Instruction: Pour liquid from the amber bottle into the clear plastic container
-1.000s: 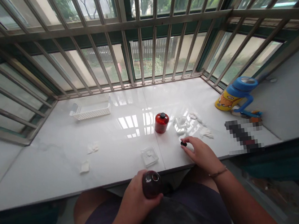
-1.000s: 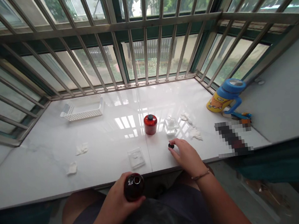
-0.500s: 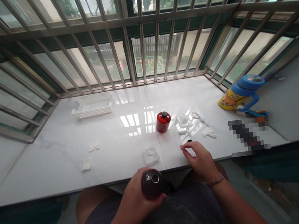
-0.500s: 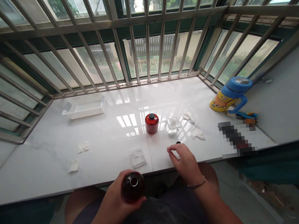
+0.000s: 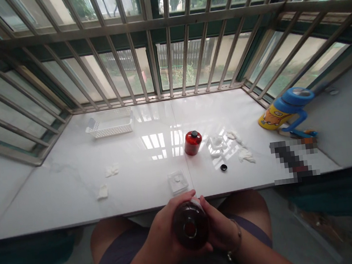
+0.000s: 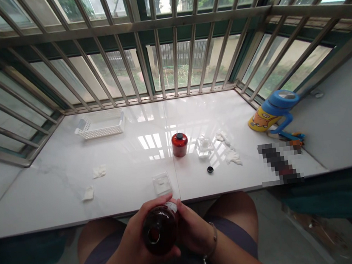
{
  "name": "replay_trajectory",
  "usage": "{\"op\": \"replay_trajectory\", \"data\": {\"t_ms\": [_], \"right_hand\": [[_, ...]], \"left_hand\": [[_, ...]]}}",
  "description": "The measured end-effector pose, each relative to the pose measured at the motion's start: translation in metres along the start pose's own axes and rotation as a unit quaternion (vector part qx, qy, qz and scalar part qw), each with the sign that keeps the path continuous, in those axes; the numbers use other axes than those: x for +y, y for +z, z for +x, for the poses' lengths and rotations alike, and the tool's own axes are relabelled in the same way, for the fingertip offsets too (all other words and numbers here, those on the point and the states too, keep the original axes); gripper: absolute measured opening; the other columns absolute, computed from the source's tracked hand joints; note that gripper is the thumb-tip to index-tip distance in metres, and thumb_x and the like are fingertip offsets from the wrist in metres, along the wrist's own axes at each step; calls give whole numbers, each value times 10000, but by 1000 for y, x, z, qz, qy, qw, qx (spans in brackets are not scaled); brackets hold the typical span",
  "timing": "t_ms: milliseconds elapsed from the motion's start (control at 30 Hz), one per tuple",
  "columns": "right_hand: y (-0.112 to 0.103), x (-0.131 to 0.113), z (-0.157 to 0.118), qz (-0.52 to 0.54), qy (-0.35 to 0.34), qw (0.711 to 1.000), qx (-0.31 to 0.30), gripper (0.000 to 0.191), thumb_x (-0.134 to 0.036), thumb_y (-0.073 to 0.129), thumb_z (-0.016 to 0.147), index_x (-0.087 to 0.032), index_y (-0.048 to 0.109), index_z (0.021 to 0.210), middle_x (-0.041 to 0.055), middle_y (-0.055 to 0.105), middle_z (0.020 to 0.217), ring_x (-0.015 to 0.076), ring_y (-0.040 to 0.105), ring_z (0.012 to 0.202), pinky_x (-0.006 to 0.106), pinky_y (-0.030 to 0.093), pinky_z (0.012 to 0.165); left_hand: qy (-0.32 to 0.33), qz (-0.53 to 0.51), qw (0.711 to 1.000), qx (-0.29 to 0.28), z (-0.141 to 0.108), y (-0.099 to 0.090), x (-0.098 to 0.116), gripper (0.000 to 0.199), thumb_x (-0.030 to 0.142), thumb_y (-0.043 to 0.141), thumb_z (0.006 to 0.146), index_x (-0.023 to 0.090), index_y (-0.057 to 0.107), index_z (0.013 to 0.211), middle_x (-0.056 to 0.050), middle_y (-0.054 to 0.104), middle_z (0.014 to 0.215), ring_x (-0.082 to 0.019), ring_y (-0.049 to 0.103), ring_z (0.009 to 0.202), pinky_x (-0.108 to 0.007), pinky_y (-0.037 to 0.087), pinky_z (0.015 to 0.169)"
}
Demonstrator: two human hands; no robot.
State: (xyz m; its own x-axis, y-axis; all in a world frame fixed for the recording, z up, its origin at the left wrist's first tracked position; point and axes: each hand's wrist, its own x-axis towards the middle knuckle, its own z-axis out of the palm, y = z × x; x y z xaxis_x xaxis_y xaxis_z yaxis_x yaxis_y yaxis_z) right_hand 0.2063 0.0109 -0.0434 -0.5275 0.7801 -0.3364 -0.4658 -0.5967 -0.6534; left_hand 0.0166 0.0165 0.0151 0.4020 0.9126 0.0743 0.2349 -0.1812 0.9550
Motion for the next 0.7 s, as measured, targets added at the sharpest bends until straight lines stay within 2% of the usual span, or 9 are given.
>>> {"op": "replay_trajectory", "data": {"t_ms": [67,167,333,433,500,567,633,700], "right_hand": [[2,5,-1,44,29,999,2,795,-862,559,911,-221,609,1379,130,750,1256,299,711,1208,496,481,1151],[0,8,-1,55,26,998,6,836,-881,578,887,-231,589,1412,141,728,1344,327,681,1290,541,440,1198],[-4,11,2,44,-68,997,-5,845,-883,665,827,-280,561,1410,128,677,1442,343,637,1362,561,431,1210],[-5,12,2,19,-99,995,-8,806,-835,743,800,-313,557,1386,101,679,1435,340,643,1347,551,464,1178],[-6,11,1,28,-67,997,-20,817,-856,707,815,-295,565,1393,115,674,1448,346,640,1351,549,483,1155],[-8,12,0,56,0,998,-36,825,-890,556,894,-256,575,1421,142,695,1420,343,657,1332,552,491,1140],[-12,14,-1,82,59,994,-52,822,-884,441,955,-215,618,1399,150,745,1323,325,694,1274,541,490,1138],[-18,19,-1,92,93,988,-84,800,-869,530,933,-185,685,1320,139,777,1230,302,720,1211,503,495,1135]], "left_hand": [[1,5,1000,-2,1,0,-1,972,451,1038,650,322,557,1485,-117,664,1516,-365,679,1356,-474,566,1163],[0,-2,1000,-2,2,2,-2,1008,445,1036,660,323,518,1516,-128,623,1556,-366,679,1348,-473,567,1157],[-43,-20,997,57,5,5,-2,1158,511,1074,547,292,489,1522,-155,628,1513,-398,659,1347,-522,539,1172],[-67,-33,994,82,9,3,1,1092,603,1070,464,270,571,1377,-119,704,1345,-366,722,1190,-467,608,1039],[-54,-53,995,63,11,-2,5,1011,643,1056,450,262,604,1269,-85,735,1221,-324,742,1071,-416,626,950],[-28,-62,998,11,13,-8,10,935,637,1049,484,265,631,1234,-72,741,1181,-300,738,1036,-389,619,928],[4,-57,997,-53,15,-15,15,881,610,1042,538,272,662,1258,-87,733,1226,-308,727,1087,-399,605,977],[33,-50,992,-109,18,-20,17,848,596,1026,592,285,680,1301,-107,721,1284,-328,711,1160,-432,584,1046]]}}
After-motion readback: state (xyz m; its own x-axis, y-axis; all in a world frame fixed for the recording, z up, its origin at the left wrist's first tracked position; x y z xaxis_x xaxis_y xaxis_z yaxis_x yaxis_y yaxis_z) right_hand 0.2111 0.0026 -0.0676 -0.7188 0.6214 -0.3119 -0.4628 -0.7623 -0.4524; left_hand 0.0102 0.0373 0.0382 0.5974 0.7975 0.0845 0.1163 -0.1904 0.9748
